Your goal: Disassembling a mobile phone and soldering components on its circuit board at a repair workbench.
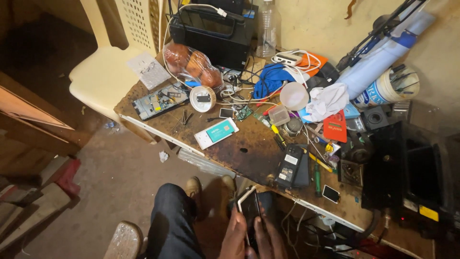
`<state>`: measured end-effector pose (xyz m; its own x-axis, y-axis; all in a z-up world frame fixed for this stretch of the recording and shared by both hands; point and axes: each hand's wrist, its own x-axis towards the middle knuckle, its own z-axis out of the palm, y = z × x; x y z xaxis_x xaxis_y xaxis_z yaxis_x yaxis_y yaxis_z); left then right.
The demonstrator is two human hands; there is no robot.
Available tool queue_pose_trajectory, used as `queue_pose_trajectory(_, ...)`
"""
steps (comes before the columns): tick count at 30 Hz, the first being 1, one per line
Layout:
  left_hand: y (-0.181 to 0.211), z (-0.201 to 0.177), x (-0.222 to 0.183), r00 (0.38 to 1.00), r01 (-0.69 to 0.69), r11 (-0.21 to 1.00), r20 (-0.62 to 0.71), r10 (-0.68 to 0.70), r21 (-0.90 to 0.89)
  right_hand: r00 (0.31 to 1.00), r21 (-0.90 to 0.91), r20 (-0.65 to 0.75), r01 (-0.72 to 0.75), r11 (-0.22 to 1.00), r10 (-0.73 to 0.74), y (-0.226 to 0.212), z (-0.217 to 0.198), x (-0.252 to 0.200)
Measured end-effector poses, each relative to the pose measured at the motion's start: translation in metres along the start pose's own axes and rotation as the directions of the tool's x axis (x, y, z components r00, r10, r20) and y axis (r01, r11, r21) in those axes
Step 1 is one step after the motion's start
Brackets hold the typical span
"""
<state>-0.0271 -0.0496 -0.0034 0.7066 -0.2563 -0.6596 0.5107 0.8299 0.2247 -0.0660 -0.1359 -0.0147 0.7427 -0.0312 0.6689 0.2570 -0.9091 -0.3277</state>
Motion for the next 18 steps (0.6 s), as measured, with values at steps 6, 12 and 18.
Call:
queue_pose_trajectory(6, 0.004, 0.016, -0.003, 1.000, -0.003, 0.998, 0.009, 0.004, -0.068, 0.996, -0.018, 0.011, -0.090, 0.996, 0.090, -0.001, 0.000, -0.005)
queue_pose_trajectory(12, -0.012, -0.015, 0.031, 1.000, 0.006, 0.993, -0.022, -0.009, -0.121, 0.995, -0.092, 0.022, 0.101, 0.991, -0.099, 0.010, -0.007, 0.011)
queue_pose_trajectory(18, -0.018, -0.048, 0.055, 0.995, 0.000, 0.988, 0.102, -0.016, 0.154, 0.989, -0.089, 0.050, 0.144, 0.986, -0.140, 0.037, 0.010, -0.017)
